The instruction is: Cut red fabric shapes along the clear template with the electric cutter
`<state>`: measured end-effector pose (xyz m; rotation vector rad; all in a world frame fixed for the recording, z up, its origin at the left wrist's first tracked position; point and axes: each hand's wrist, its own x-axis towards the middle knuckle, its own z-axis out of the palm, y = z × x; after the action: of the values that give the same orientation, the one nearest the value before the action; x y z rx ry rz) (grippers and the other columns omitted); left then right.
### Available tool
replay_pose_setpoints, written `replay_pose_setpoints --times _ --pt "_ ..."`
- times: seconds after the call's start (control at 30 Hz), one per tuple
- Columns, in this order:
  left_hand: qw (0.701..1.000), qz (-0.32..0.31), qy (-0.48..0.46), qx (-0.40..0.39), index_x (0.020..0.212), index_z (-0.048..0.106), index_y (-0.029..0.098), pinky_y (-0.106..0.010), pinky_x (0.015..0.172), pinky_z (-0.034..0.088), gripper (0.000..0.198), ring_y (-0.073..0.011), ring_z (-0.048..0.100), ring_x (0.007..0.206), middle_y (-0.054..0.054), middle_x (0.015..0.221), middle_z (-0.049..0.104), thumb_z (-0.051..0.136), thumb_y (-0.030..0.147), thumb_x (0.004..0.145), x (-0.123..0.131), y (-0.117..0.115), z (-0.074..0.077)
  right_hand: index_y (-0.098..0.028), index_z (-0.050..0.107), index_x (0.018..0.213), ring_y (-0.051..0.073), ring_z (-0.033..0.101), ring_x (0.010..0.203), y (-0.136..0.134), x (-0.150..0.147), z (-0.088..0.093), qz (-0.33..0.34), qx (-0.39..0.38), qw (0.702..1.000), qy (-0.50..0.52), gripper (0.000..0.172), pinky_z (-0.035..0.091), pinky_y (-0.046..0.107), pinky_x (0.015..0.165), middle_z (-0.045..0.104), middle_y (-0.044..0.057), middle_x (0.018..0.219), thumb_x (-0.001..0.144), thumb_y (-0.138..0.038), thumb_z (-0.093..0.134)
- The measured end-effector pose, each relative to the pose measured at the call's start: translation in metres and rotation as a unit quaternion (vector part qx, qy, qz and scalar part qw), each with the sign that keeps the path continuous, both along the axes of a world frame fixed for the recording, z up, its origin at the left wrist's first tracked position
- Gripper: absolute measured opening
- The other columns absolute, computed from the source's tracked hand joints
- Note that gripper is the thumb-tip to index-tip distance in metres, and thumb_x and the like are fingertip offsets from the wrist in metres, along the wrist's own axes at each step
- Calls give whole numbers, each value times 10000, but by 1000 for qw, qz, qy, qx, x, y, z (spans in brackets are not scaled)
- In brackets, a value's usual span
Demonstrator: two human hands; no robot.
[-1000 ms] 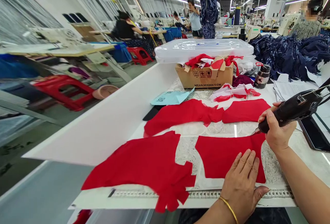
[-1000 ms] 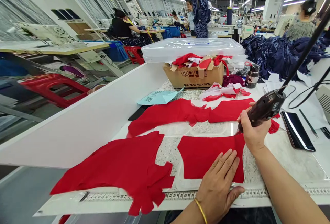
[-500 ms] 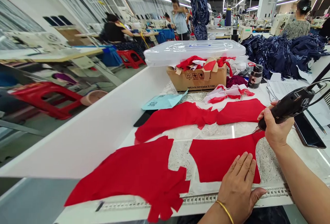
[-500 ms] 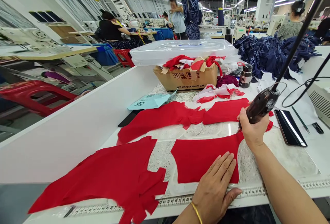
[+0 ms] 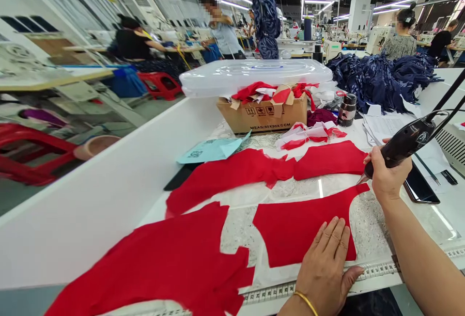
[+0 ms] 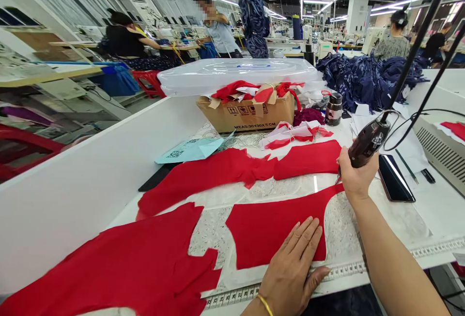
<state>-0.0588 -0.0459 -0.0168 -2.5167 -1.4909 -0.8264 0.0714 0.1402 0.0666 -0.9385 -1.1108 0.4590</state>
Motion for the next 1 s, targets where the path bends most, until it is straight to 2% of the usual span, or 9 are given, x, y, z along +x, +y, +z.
replay_pose_setpoints --times 0.2,0.3,0.4,0.53,0.67,0.77,0.83,0.93,1.0 --pt "1000 0 7 16 1421 554 66 -409 1106 539 500 -272 585 1360 -161 1428 639 438 421 1089 -1 0 7 -229 546 875 216 671 601 3 2 -9 -29 -29 999 -25 380 556 381 616 627 -10 684 708 -494 759" --pt "999 21 32 34 1378 590 76 -406 1090 554 404 -258 600 1343 -153 1406 655 385 276 1092 -13 3 13 -220 563 902 191 643 562 1 1 -9 -17 -24 1000 -5 381 550 367 610 619 -22 679 720 -491 761" --pt "994 74 67 52 1372 602 113 -418 1083 559 398 -260 613 1327 -138 1401 659 385 142 1040 -43 8 12 -207 588 980 173 622 510 -3 0 -8 7 -14 1000 17 415 547 354 601 621 -38 671 736 -494 763" --pt "982 152 99 59 1385 595 185 -455 1035 578 447 -288 631 1296 -128 1385 665 396 113 991 -97 20 -3 -199 602 940 185 620 572 -6 1 -8 -10 -14 999 -33 427 533 352 624 641 -14 684 735 -536 766" --pt "979 183 90 -3 1326 620 206 -464 1016 574 413 -293 667 1204 -128 1301 685 453 123 957 -133 35 -7 -205 596 929 174 586 580 -6 3 -9 -26 0 996 -85 424 491 318 584 631 -13 707 761 -565 744" --pt "974 201 29 -104 1187 653 186 -467 982 571 315 -286 661 1108 -129 1169 680 474 114 939 -133 42 6 -203 604 940 187 604 620 -6 5 -9 -35 11 993 -110 420 483 316 600 649 8 754 778 -567 739" --pt "965 208 -14 -158 1022 653 184 -481 944 563 219 -287 636 1044 -118 1080 660 477 100 921 -125 41 19 -206 602 915 197 613 650 -5 8 -9 -33 0 991 -127 418 483 319 620 651 19 775 787 -582 731" --pt "960 206 -52 -180 836 585 195 -446 895 548 156 -273 607 979 -90 981 636 509 60 858 -112 31 36 -199 594 984 219 616 694 -6 12 -6 -48 -25 987 -149 483 493 344 659 631 30 812 788 -622 719" --pt "960 204 -71 -179 816 557 203 -402 886 533 151 -253 599 966 -68 962 631 547 52 821 -107 20 44 -186 567 1133 277 637 844 -11 14 -5 -79 16 983 -162 578 525 404 741 626 86 953 783 -619 724"
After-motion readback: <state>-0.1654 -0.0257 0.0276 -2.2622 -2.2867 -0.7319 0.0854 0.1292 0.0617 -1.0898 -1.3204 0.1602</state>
